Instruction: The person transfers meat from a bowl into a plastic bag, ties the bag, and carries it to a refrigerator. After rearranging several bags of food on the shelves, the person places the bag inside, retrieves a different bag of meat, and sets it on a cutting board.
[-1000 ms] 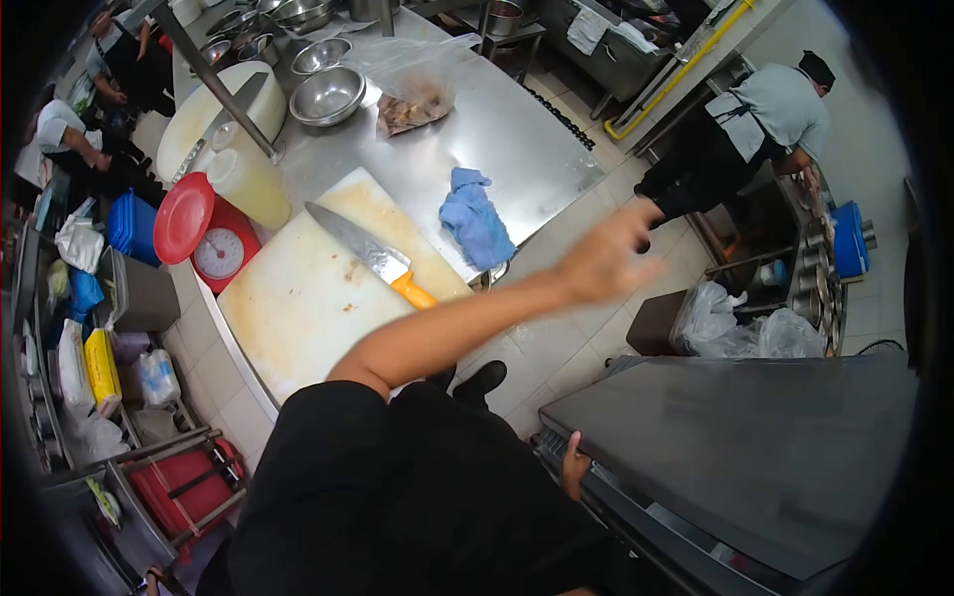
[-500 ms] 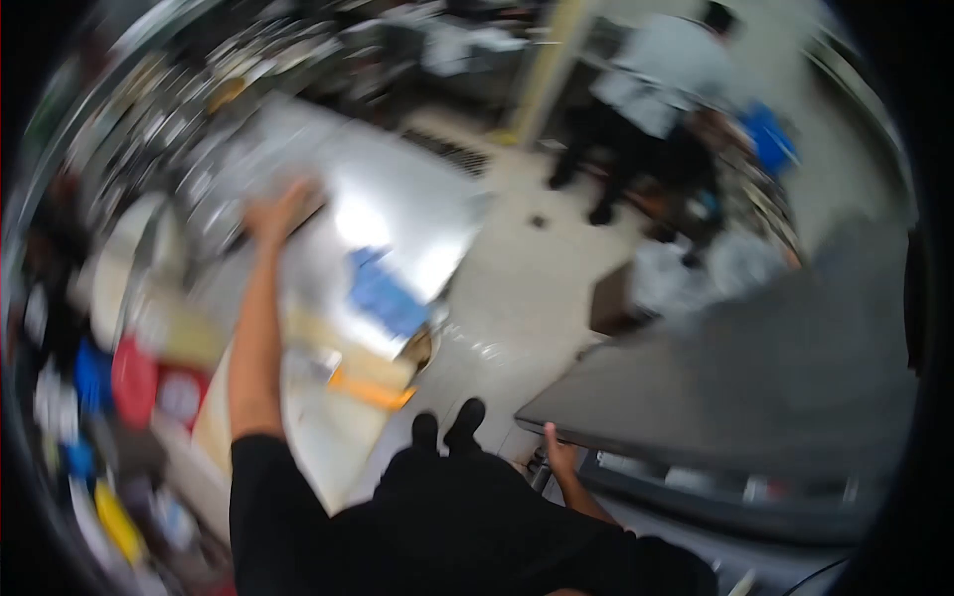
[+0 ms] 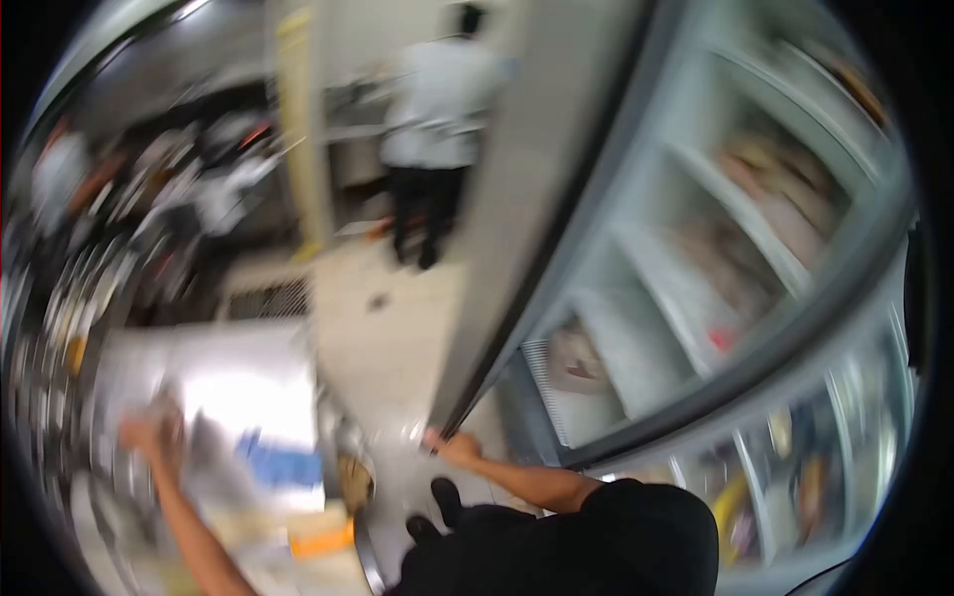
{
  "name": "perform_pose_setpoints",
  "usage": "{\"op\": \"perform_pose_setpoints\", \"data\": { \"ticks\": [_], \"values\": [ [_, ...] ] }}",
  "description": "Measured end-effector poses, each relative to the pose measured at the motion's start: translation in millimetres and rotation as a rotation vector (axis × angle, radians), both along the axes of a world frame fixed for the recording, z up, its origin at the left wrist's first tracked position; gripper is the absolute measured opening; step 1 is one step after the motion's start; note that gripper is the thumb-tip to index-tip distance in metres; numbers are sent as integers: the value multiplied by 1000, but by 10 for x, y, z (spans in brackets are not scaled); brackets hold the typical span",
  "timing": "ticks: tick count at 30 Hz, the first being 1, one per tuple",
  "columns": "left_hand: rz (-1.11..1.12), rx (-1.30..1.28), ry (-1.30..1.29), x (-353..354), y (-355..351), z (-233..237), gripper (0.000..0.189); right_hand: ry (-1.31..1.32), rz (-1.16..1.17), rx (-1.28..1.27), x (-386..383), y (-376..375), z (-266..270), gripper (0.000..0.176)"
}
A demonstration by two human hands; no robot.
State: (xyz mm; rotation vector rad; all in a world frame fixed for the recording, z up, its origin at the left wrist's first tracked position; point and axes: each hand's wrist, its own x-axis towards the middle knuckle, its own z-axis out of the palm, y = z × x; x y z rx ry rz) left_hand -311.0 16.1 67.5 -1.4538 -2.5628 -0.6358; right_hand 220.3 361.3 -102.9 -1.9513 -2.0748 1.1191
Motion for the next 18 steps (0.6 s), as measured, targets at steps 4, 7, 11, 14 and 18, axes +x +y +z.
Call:
{"op": "perform_pose_setpoints", "data": {
  "ticks": [4, 7, 11, 14, 18],
  "values": [
    [358, 520, 70, -1, 1408, 634, 37, -39, 106, -45, -401, 174, 439, 95],
    [515, 854, 195, 510, 1192, 1175, 29, 144, 21, 67, -365, 610, -540, 89],
    [625, 922, -30, 1444, 623, 1893, 44, 90, 83, 97, -622, 526, -75, 91],
    [692, 907, 98, 1643, 105, 2160, 43, 226, 166, -67, -783, 591, 94, 85],
    [836, 802, 45, 1400, 90, 1679, 43, 134, 385, -152, -901, 834, -223, 76]
  ]
}}
